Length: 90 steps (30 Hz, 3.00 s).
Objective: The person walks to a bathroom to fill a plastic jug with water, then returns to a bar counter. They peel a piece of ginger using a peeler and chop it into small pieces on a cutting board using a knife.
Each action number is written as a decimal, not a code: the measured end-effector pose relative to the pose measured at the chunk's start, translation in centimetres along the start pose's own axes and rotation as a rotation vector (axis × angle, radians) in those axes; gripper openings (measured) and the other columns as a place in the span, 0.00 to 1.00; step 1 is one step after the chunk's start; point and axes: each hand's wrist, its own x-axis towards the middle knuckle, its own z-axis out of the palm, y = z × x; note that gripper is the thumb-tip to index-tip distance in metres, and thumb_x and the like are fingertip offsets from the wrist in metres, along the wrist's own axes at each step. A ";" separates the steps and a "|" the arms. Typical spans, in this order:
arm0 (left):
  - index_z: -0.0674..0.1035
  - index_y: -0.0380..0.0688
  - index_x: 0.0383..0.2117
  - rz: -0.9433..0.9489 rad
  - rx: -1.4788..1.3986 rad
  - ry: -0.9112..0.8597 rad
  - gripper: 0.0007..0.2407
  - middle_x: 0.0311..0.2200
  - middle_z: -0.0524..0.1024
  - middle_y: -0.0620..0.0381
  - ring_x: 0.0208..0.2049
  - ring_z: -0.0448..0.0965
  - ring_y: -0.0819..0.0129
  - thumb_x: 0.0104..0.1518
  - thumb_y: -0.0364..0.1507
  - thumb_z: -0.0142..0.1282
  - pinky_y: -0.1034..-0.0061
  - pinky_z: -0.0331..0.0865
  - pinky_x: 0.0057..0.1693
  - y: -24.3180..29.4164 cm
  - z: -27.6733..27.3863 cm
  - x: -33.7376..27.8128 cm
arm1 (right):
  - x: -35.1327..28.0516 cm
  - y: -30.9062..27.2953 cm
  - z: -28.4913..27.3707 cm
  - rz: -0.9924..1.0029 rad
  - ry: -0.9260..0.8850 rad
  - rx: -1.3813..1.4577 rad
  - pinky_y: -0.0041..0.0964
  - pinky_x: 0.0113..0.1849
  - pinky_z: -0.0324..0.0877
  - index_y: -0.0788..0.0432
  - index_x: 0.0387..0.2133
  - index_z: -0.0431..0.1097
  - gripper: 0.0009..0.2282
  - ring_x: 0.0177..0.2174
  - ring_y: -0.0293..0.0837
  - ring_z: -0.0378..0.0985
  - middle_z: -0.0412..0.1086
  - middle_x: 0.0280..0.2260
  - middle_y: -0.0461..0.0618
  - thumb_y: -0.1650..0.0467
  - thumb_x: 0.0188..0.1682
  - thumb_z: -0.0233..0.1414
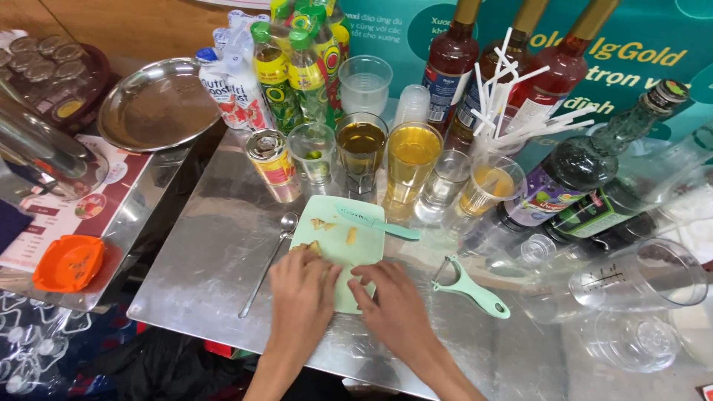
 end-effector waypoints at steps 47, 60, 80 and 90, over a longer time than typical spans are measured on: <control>0.82 0.49 0.46 -0.677 0.016 -0.155 0.12 0.42 0.76 0.54 0.46 0.75 0.60 0.61 0.37 0.55 0.64 0.64 0.59 -9.3 -4.4 -5.6 | -6.4 12.9 -6.7 0.254 0.394 -0.307 0.42 0.54 0.63 0.47 0.49 0.76 0.17 0.48 0.47 0.70 0.77 0.44 0.38 0.63 0.44 0.60; 0.84 0.46 0.42 -0.433 0.011 -0.089 0.13 0.41 0.76 0.50 0.47 0.73 0.55 0.60 0.38 0.55 0.61 0.65 0.58 -7.4 -1.8 -5.9 | -4.0 11.7 -6.3 0.167 0.319 -0.314 0.44 0.52 0.66 0.51 0.50 0.73 0.16 0.49 0.49 0.72 0.77 0.46 0.42 0.66 0.48 0.57; 0.72 0.54 0.54 -0.331 0.149 -0.182 0.22 0.45 0.68 0.50 0.44 0.70 0.55 0.57 0.45 0.60 0.58 0.69 0.50 -4.6 0.8 -5.8 | -1.6 9.3 -5.1 0.109 0.245 -0.266 0.45 0.52 0.67 0.51 0.49 0.74 0.16 0.50 0.48 0.72 0.75 0.48 0.43 0.63 0.48 0.57; 0.75 0.50 0.56 -0.464 0.038 -0.180 0.25 0.51 0.70 0.42 0.50 0.71 0.53 0.56 0.49 0.54 0.58 0.73 0.53 -3.8 0.4 -5.5 | -5.0 9.6 -6.3 0.127 0.425 -0.143 0.38 0.45 0.69 0.51 0.38 0.79 0.08 0.42 0.41 0.76 0.79 0.40 0.38 0.66 0.50 0.54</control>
